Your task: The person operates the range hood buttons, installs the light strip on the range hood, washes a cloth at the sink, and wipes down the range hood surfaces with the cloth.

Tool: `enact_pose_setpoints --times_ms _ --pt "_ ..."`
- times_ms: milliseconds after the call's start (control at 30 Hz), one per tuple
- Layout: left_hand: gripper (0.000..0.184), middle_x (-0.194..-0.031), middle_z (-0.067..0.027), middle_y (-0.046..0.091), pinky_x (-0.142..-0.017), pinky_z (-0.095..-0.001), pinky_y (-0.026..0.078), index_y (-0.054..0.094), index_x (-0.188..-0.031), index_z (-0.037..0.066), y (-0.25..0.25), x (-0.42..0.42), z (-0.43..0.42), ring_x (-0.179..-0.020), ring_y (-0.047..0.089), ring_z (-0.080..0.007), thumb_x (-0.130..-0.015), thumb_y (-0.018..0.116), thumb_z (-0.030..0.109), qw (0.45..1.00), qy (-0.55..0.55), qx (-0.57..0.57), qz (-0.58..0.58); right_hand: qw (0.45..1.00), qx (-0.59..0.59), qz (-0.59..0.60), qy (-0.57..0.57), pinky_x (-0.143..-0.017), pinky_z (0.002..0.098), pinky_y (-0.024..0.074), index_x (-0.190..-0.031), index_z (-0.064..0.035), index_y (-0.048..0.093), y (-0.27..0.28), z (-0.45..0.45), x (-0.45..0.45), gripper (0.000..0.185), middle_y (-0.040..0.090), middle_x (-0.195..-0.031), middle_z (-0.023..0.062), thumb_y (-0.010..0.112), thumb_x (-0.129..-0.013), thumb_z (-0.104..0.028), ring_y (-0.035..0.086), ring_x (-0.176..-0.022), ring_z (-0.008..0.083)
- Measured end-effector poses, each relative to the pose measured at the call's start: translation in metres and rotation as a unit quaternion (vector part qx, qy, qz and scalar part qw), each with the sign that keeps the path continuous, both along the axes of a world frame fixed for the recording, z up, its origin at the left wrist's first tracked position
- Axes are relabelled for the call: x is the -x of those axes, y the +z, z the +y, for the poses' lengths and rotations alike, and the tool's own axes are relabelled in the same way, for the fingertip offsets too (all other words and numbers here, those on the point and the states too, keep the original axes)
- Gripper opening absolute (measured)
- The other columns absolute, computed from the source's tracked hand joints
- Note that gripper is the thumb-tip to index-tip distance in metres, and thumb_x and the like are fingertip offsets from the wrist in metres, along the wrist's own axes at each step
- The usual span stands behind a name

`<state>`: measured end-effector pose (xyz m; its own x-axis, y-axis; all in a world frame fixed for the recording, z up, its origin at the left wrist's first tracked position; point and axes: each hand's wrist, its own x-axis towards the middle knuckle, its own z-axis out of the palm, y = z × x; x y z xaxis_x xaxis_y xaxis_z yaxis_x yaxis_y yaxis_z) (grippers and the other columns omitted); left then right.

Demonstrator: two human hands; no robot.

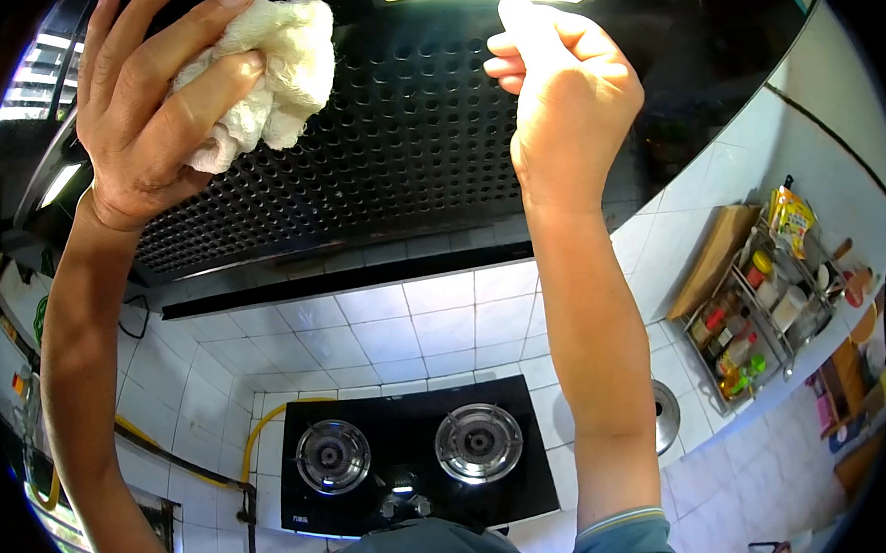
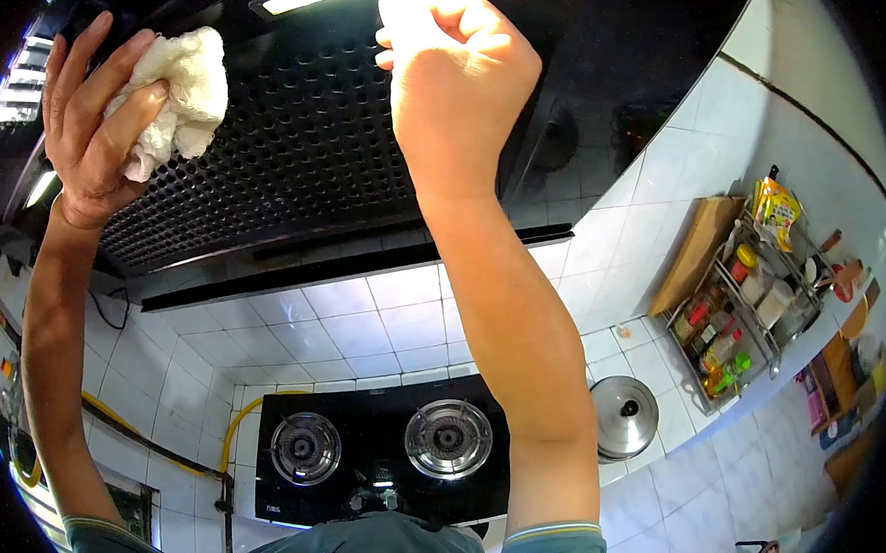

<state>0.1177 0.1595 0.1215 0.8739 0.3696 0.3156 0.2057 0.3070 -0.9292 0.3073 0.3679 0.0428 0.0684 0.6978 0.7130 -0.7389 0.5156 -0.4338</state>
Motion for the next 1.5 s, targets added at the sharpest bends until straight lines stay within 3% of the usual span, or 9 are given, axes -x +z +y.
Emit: enact_pose_setpoints --times_ms 533,900,1033,1200,1267,1333,1400,1433,1500 --pt "0.047 -0.140 -0.0068 0.064 -0.122 -0.0541 0.033 0.058 -0.130 0.026 -0.001 -0.002 -0.001 -0.137 0.054 -0.0374 -0.089 0.072 0.044 1.000 0.004 -0.001 -0.002 0.993 0.090 0.065 0.047 -0.054 0.0233 0.0473 -0.083 0.0000 0.069 0.001 0.013 -0.002 0.014 0.067 -0.070 0.0073 0.070 -0.095 -0.008 0.061 -0.057 0.0112" --pt "0.048 -0.139 -0.0063 0.064 -0.122 -0.0539 0.033 0.060 -0.130 0.026 -0.001 -0.005 0.000 -0.136 0.055 -0.0364 -0.088 0.073 0.045 1.000 -0.009 0.022 -0.019 0.997 -0.017 0.016 0.074 -0.059 0.0246 0.0490 -0.088 0.0038 0.070 -0.003 -0.004 0.010 0.010 0.068 -0.074 0.0086 0.069 -0.094 -0.004 0.061 -0.061 0.0124" --pt "0.048 -0.138 -0.0059 0.065 -0.122 -0.0533 0.033 0.060 -0.129 0.027 -0.002 -0.001 0.001 -0.137 0.054 -0.0356 -0.087 0.075 0.043 1.000 -0.008 0.004 -0.016 0.996 0.018 0.041 0.072 -0.059 0.0251 0.0503 -0.089 0.0051 0.070 0.001 -0.004 0.009 0.010 0.069 -0.076 0.0086 0.069 -0.094 -0.004 0.063 -0.062 0.0132" --pt "0.047 -0.138 -0.0057 0.066 -0.122 -0.0534 0.033 0.060 -0.128 0.027 -0.003 -0.002 0.003 -0.136 0.055 -0.0353 -0.086 0.075 0.043 1.000 -0.015 0.012 -0.022 0.994 -0.096 -0.029 -0.037 -0.058 0.0241 0.0483 -0.088 0.0034 0.071 -0.001 -0.023 0.013 0.008 0.068 -0.075 0.0049 0.068 -0.093 -0.002 0.061 -0.064 0.0102" --pt "0.047 -0.137 -0.0054 0.066 -0.122 -0.0533 0.033 0.061 -0.128 0.027 -0.002 -0.001 0.000 -0.136 0.055 -0.0352 -0.086 0.075 0.043 1.000 -0.007 0.011 -0.028 0.998 0.018 0.012 0.053 -0.058 0.0259 0.0478 -0.082 0.0040 0.070 0.003 -0.018 0.015 0.012 0.066 -0.070 0.0034 0.069 -0.092 -0.003 0.059 -0.062 0.0094" --pt "0.046 -0.137 -0.0054 0.066 -0.121 -0.0530 0.034 0.061 -0.128 0.027 -0.003 -0.002 0.003 -0.136 0.056 -0.0354 -0.087 0.074 0.043 1.000 -0.018 -0.003 -0.019 0.997 0.030 0.022 0.062 -0.058 0.0272 0.0469 -0.077 0.0046 0.068 0.005 -0.028 0.015 0.015 0.065 -0.067 0.0030 0.068 -0.090 -0.004 0.058 -0.061 0.0096" --pt "0.045 -0.136 -0.0053 0.067 -0.121 -0.0530 0.034 0.062 -0.127 0.026 -0.003 -0.003 0.004 -0.136 0.056 -0.0354 -0.087 0.074 0.044 0.999 -0.022 0.006 -0.023 0.981 -0.111 -0.069 -0.140 -0.058 0.0269 0.0471 -0.078 0.0052 0.069 0.006 -0.034 0.015 0.014 0.066 -0.068 0.0042 0.068 -0.089 -0.004 0.058 -0.061 0.0108" --pt "0.044 -0.136 -0.0052 0.067 -0.121 -0.0529 0.034 0.062 -0.127 0.026 -0.004 -0.004 0.004 -0.136 0.056 -0.0354 -0.088 0.073 0.044 0.999 -0.027 0.010 -0.027 0.965 -0.167 -0.016 -0.202 -0.057 0.0275 0.0449 -0.077 0.0041 0.068 0.001 -0.032 0.024 0.013 0.065 -0.067 0.0038 0.068 -0.089 -0.003 0.057 -0.061 0.0107" --pt "0.043 -0.135 -0.0051 0.067 -0.121 -0.0527 0.034 0.062 -0.127 0.026 -0.004 -0.005 0.002 -0.136 0.056 -0.0353 -0.089 0.072 0.044 0.999 -0.026 0.012 -0.031 0.989 -0.105 -0.004 -0.105 -0.056 0.0282 0.0436 -0.076 0.0034 0.067 0.002 -0.030 0.015 0.015 0.063 -0.065 0.0030 0.068 -0.089 -0.004 0.056 -0.060 0.0101"
